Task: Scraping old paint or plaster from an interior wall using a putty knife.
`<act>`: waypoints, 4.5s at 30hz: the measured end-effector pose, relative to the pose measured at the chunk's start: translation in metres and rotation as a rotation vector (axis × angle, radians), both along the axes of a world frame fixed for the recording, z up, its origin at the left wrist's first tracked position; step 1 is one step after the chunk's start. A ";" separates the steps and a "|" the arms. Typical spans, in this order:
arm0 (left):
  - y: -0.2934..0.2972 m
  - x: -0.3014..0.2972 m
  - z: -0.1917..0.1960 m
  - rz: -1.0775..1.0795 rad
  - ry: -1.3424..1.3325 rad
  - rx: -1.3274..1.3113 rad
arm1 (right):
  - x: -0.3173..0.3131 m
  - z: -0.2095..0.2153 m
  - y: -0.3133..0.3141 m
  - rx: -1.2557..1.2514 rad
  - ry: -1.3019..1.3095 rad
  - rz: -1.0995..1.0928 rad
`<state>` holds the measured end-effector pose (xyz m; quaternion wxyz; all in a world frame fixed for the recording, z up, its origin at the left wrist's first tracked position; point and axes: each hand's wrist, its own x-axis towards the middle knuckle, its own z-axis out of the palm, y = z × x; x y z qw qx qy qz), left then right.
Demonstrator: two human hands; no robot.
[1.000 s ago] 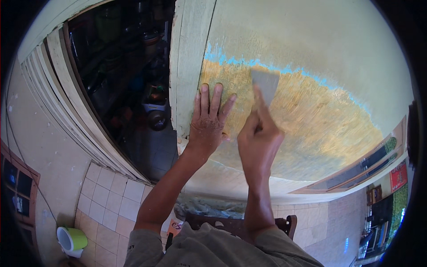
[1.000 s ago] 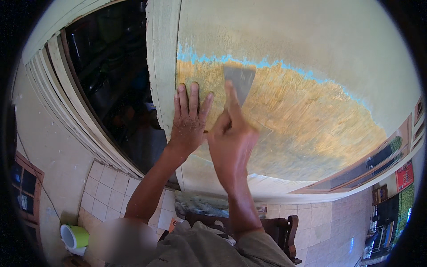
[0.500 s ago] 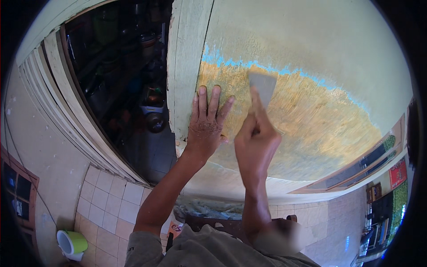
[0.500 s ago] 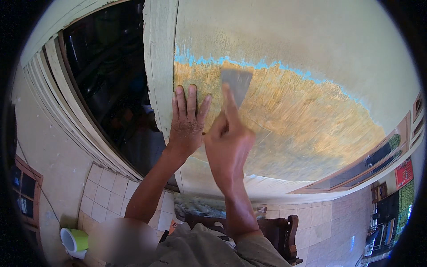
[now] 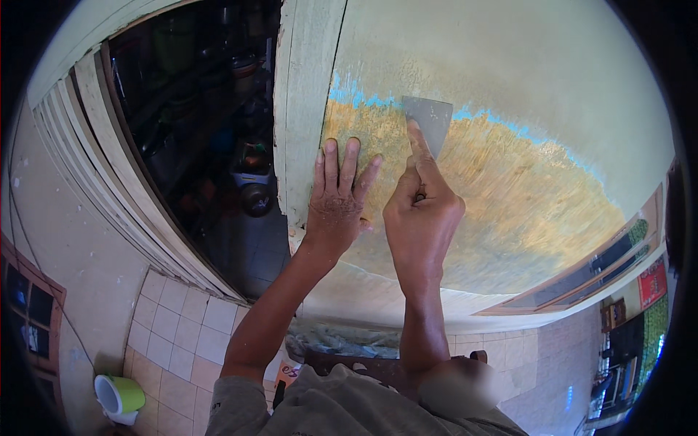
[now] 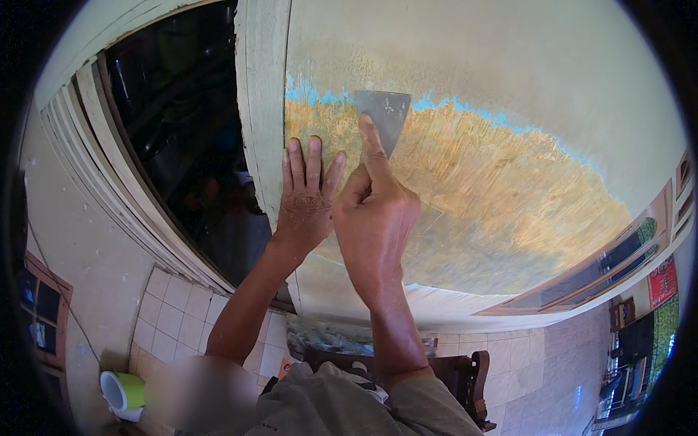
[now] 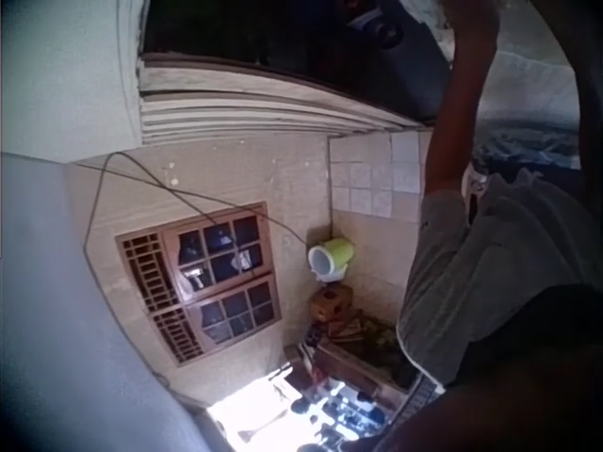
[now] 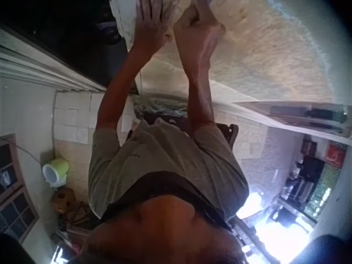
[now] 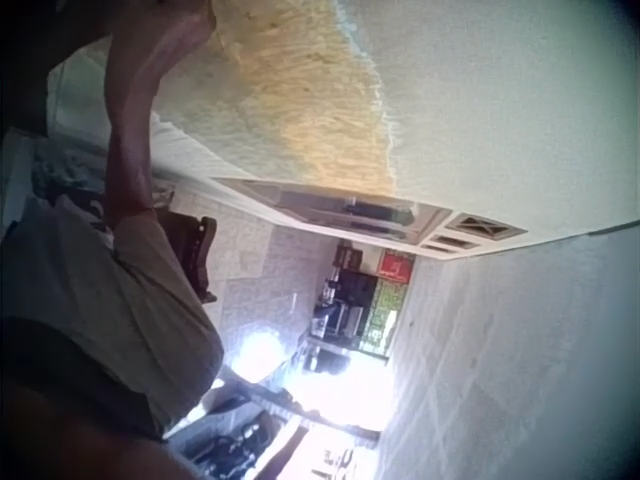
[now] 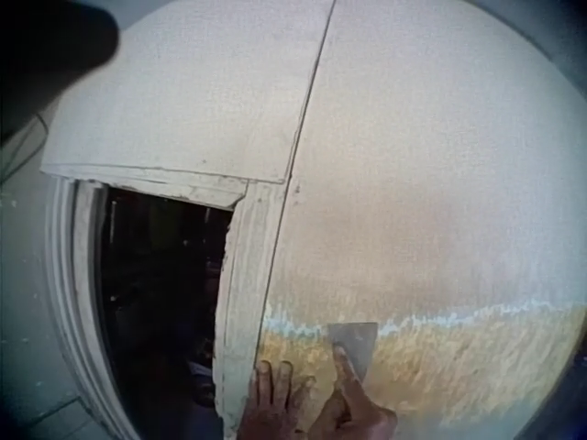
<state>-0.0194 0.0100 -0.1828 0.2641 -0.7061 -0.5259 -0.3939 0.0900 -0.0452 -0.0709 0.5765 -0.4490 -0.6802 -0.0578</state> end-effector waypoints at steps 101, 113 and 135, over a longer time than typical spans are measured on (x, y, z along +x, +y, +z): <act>-0.009 0.007 -0.002 0.025 0.022 0.017 | 0.001 -0.016 -0.012 -0.042 -0.026 0.017; -0.008 0.008 -0.007 -0.017 -0.010 0.031 | 0.002 -0.033 -0.009 -0.008 -0.056 0.020; -0.043 0.006 0.020 -0.028 0.002 -0.055 | 0.011 -0.031 -0.010 -0.015 -0.030 0.044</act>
